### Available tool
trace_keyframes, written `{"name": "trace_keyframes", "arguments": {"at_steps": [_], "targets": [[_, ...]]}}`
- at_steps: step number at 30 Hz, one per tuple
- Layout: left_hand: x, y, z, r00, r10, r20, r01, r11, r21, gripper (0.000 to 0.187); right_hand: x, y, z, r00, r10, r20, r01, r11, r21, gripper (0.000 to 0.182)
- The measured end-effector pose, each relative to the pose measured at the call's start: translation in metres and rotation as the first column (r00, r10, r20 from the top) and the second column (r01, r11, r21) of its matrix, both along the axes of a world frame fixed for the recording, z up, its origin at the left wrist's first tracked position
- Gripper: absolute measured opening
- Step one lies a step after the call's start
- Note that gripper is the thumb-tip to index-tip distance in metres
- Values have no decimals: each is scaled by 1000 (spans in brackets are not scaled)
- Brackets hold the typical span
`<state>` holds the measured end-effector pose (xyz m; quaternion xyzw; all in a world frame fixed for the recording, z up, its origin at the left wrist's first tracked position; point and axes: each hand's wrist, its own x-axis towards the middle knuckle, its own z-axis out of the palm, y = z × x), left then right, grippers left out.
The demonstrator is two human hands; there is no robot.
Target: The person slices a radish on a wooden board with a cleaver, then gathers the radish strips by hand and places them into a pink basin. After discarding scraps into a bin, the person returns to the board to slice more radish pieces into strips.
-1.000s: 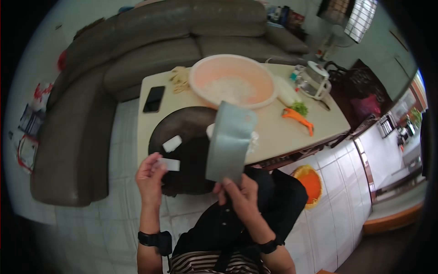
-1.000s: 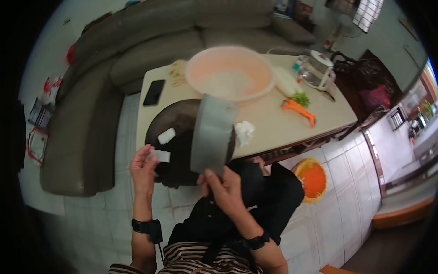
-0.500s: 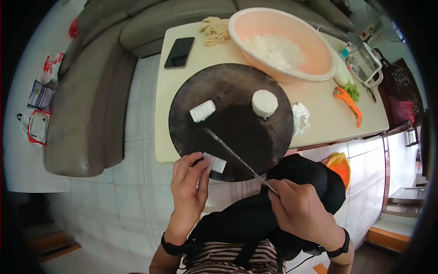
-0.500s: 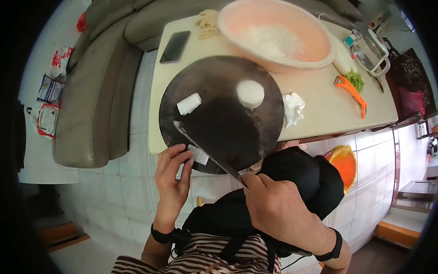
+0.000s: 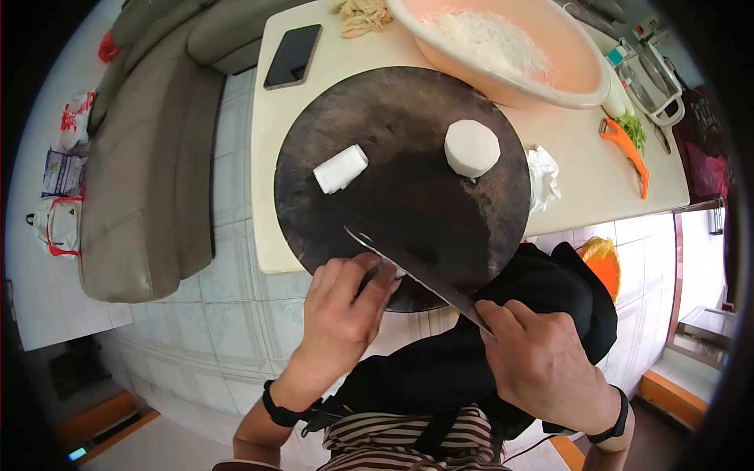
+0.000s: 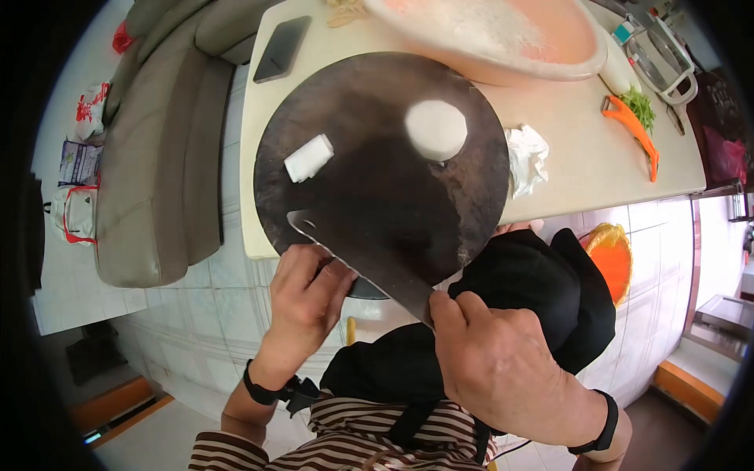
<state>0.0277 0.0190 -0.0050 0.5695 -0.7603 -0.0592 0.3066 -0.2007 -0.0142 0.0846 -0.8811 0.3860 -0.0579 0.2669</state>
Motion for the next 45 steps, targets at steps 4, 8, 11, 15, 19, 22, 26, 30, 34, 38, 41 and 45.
{"name": "trace_keyframes", "arguments": {"at_steps": [4, 8, 11, 15, 19, 22, 26, 30, 34, 38, 41, 45], "targets": [[-17, 1, -1, 987, 149, -57, -147, 988, 43, 26, 3, -5, 7, 997, -23, -70, 29, 996, 81, 30], [-20, 6, -5, 973, 194, -126, -185, 980, 75, 23, 1, -4, 4, 993, 86, -86, -84, 996, 21, 33], [-18, 11, -7, 975, 175, -138, -163, 982, 96, 22, 5, -1, 6, 992, 92, -89, -92, 996, 6, 32], [-8, 16, -12, 990, 68, -123, -61, 996, 66, 20, 3, -4, 6, 985, 119, -128, -120, 993, -4, 33], [0, 19, -15, 999, 6, -35, -4, 997, 72, 20, 5, -9, 9, 970, 167, -176, -173, 985, -19, 33], [4, 19, -15, 998, -59, 9, 58, 997, 49, 22, 5, -9, 8, 971, 163, -174, -167, 986, -10, 34], [7, 18, -19, 994, -106, -15, 107, 994, 32, 25, 6, -14, 8, 967, 181, -180, -186, 983, -9, 38], [9, 19, -21, 987, -132, -94, 138, 988, 62, 25, 7, -11, 3, 967, 124, -222, -140, 988, -60, 28], [8, 20, -18, 989, -122, -83, 129, 988, 86, 25, 12, -20, 4, 954, 211, -214, -217, 976, -2, 38], [9, 33, -24, 988, -67, -139, 93, 978, 186, 28, 27, -24, -4, 964, 209, -166, -213, 977, -5, 38], [9, 33, -22, 993, -53, -105, 74, 976, 207, 28, 40, -26, -7, 952, 236, -197, -250, 967, -49, 38], [7, 27, -22, 995, -59, -83, 69, 990, 121, 24, 40, -25, -6, 946, 244, -212, -259, 965, -45, 38]]}}
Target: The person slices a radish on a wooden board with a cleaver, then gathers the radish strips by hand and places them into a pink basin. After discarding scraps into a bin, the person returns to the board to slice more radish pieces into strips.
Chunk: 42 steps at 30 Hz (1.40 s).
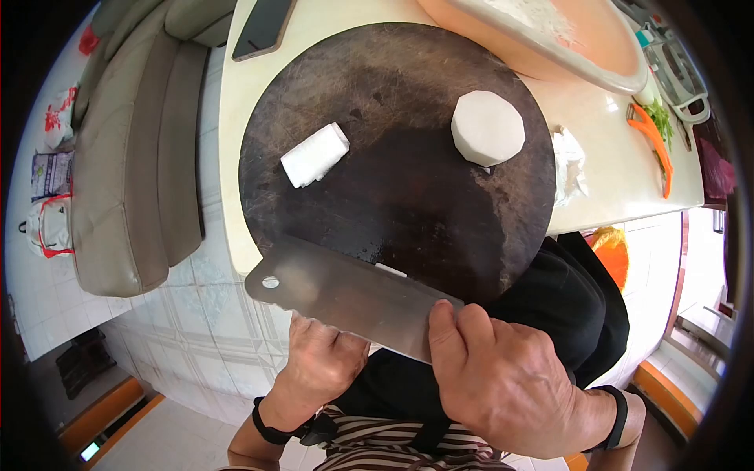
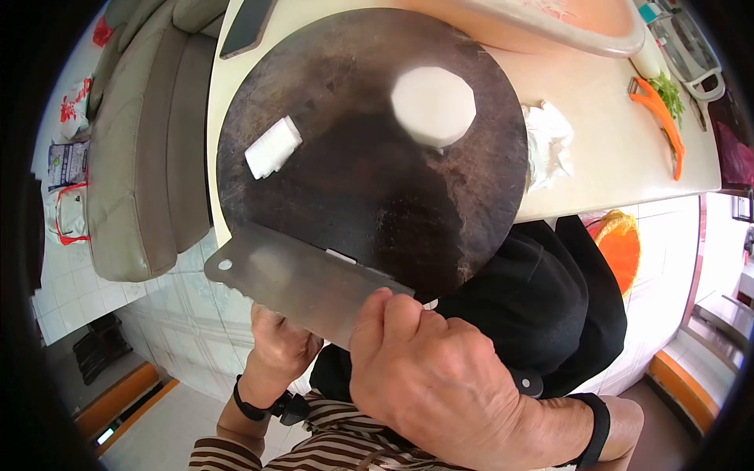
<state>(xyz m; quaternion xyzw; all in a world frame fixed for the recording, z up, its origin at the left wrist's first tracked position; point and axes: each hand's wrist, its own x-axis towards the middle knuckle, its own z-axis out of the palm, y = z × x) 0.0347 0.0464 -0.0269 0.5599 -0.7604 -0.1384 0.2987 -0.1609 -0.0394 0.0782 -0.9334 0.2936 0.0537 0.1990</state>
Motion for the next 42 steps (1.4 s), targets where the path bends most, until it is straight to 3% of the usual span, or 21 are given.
{"name": "trace_keyframes", "arguments": {"at_steps": [3, 13, 22, 28, 33, 42], "targets": [[-2, -5, 7, 997, 15, 71, -13, 999, -30, 22, -9, -1, 3, 992, -116, 43, 111, 988, 110, 39], [0, -4, 3, 999, -8, 36, 11, 998, -68, 27, -24, 9, 6, 988, -140, 70, 130, 983, 130, 37], [1, -1, -4, 1000, -8, -2, 8, 997, -81, 28, -19, 13, 2, 995, -99, 25, 97, 993, 60, 37], [-1, -2, 0, 1000, 17, 4, -17, 998, -53, 31, -2, 12, -18, 998, -49, 36, 52, 995, -86, 42], [-4, -9, 5, 1000, 22, 4, -22, 997, -70, 30, -16, 9, -11, 985, -129, 119, 124, 991, 50, 41], [-1, -5, 0, 1000, 9, 12, -8, 998, -69, 23, -20, 17, 6, 992, -127, 28, 124, 989, 85, 40]]}}
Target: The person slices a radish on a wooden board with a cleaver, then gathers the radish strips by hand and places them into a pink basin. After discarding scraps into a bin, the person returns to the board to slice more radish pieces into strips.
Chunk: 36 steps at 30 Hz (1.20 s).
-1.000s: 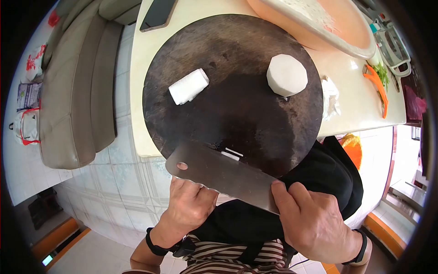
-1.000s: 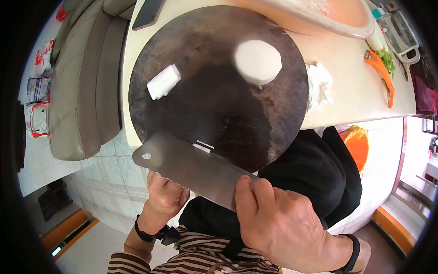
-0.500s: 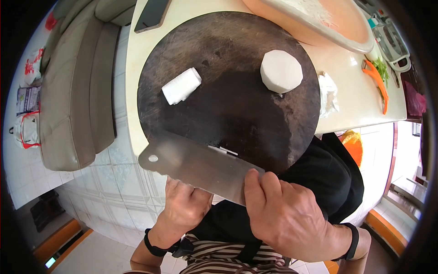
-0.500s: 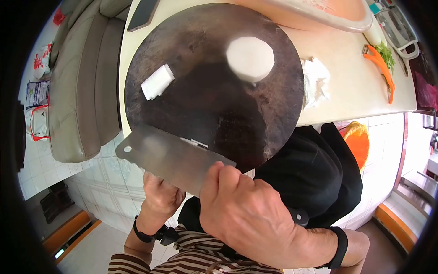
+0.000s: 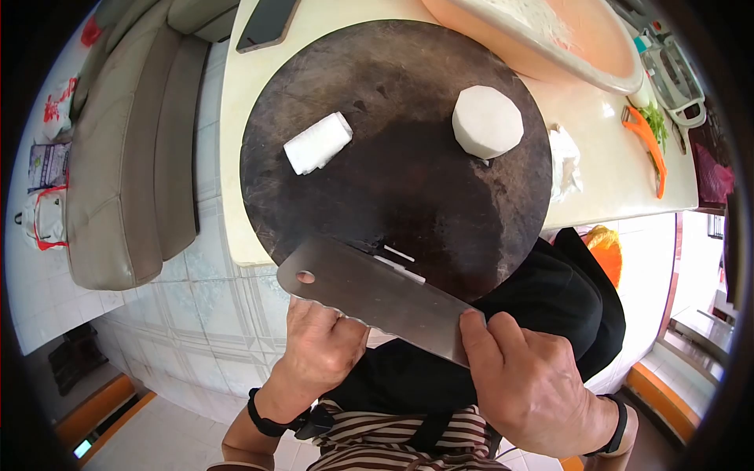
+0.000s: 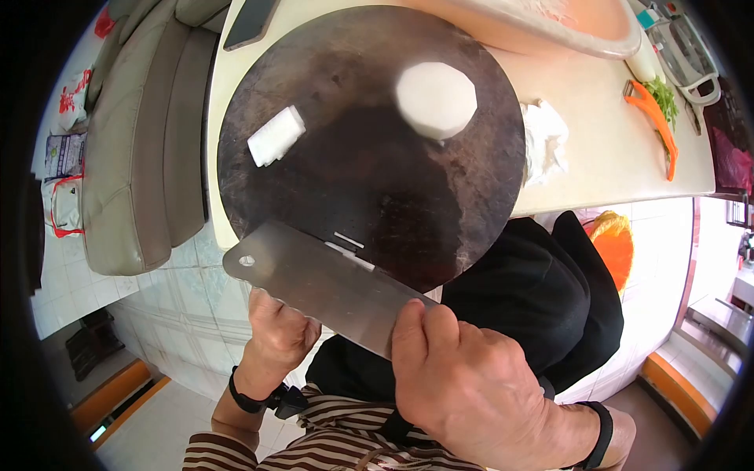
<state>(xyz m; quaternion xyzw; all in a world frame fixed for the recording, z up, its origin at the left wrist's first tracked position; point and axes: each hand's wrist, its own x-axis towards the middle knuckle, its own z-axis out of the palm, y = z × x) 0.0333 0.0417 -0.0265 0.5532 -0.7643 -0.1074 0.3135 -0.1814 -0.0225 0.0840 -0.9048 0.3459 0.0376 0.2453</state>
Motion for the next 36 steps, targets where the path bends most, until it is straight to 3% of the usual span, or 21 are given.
{"name": "trace_keyframes", "arguments": {"at_steps": [7, 10, 14, 20, 23, 26, 28, 36], "targets": [[-2, -5, 1, 1000, 15, 20, -14, 998, -58, 25, 14, -5, -19, 999, 41, -20, -43, 997, -67, 38], [-4, -9, 7, 1000, 25, -12, -25, 999, -23, 27, 9, -8, -18, 995, -86, 57, 87, 996, -2, 35], [-2, -3, 1, 1000, 25, -5, -25, 999, -29, 29, 3, -2, -8, 995, -50, 86, 46, 998, 49, 37], [2, 0, 0, 1000, -2, 19, 2, 1000, -30, 24, 7, 3, -6, 998, -42, 36, 41, 999, 12, 38], [0, 0, 0, 999, 10, 31, -9, 999, -33, 23, 14, 8, -17, 999, -35, 16, 37, 995, -94, 38], [-4, -9, 5, 1000, 22, 19, -21, 999, -43, 23, 17, 2, -20, 1000, -17, -5, 17, 998, -58, 37], [-4, -10, 7, 1000, 23, 1, -23, 998, -50, 23, 12, -1, -22, 992, -80, 93, 85, 995, -54, 37], [1, -2, -3, 1000, 5, -29, -6, 999, -50, 25, 5, 9, -9, 997, -54, 52, 54, 998, 10, 34]]}}
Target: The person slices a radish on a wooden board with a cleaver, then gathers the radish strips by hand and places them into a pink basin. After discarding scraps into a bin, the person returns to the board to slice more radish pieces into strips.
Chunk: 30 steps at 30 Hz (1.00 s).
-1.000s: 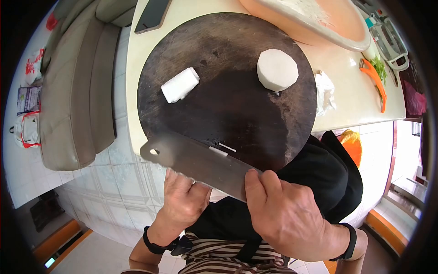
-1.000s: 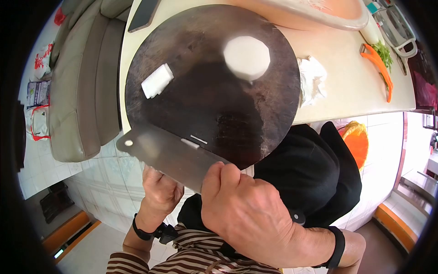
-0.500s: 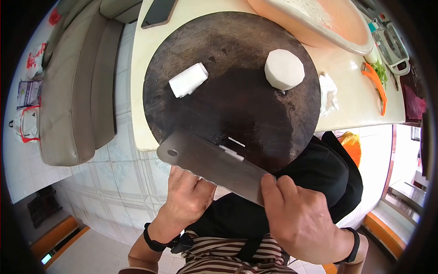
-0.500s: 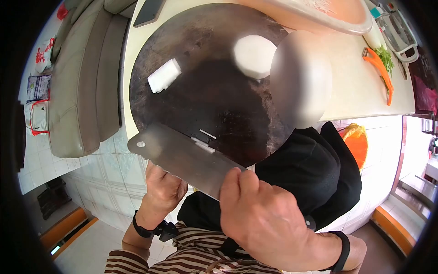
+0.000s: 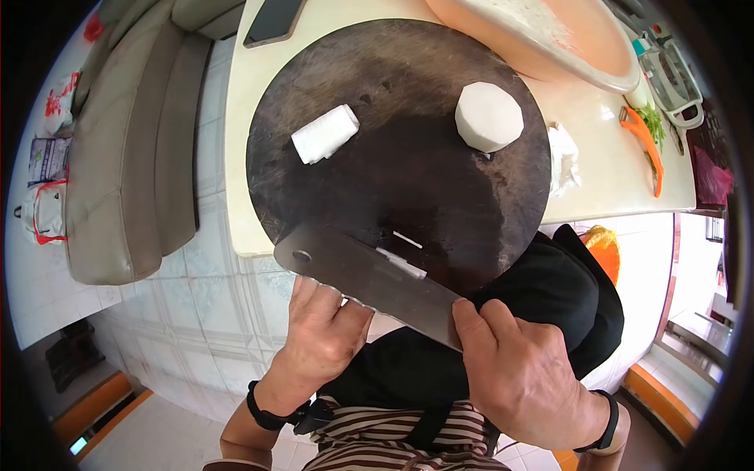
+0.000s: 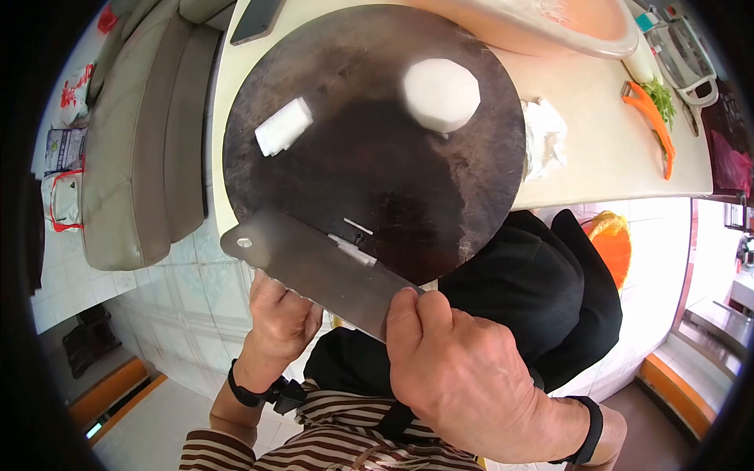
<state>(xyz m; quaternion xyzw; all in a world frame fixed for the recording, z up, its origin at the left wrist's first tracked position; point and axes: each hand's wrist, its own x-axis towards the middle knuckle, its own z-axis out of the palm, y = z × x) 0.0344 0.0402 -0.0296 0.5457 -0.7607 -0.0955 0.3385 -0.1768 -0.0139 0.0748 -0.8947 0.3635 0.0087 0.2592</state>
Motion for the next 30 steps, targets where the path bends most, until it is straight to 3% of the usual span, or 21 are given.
{"name": "trace_keyframes", "arguments": {"at_steps": [8, 11, 14, 25, 27, 30], "targets": [[-7, -6, 10, 999, 25, 21, -25, 1000, 13, 23, 12, -5, -8, 999, -19, -50, 18, 999, -31, 29], [-7, -7, 10, 999, 33, 6, -33, 999, 3, 21, 6, -7, -8, 996, -81, 40, 83, 996, -41, 29], [-3, -4, 6, 1000, 20, 6, -20, 1000, -3, 22, 1, -1, 2, 997, -70, 39, 69, 997, 20, 31], [-5, -1, 9, 1000, 13, 19, -13, 1000, 19, 26, 11, -2, -6, 998, -3, -59, 2, 1000, -27, 28], [-8, -1, 14, 998, 49, 27, -51, 995, 90, 25, 9, -4, -10, 999, -31, -17, 31, 999, -42, 27], [-7, -1, 12, 999, 37, 15, -38, 997, 66, 23, 3, -4, -6, 998, -54, 25, 55, 998, -25, 27]]}}
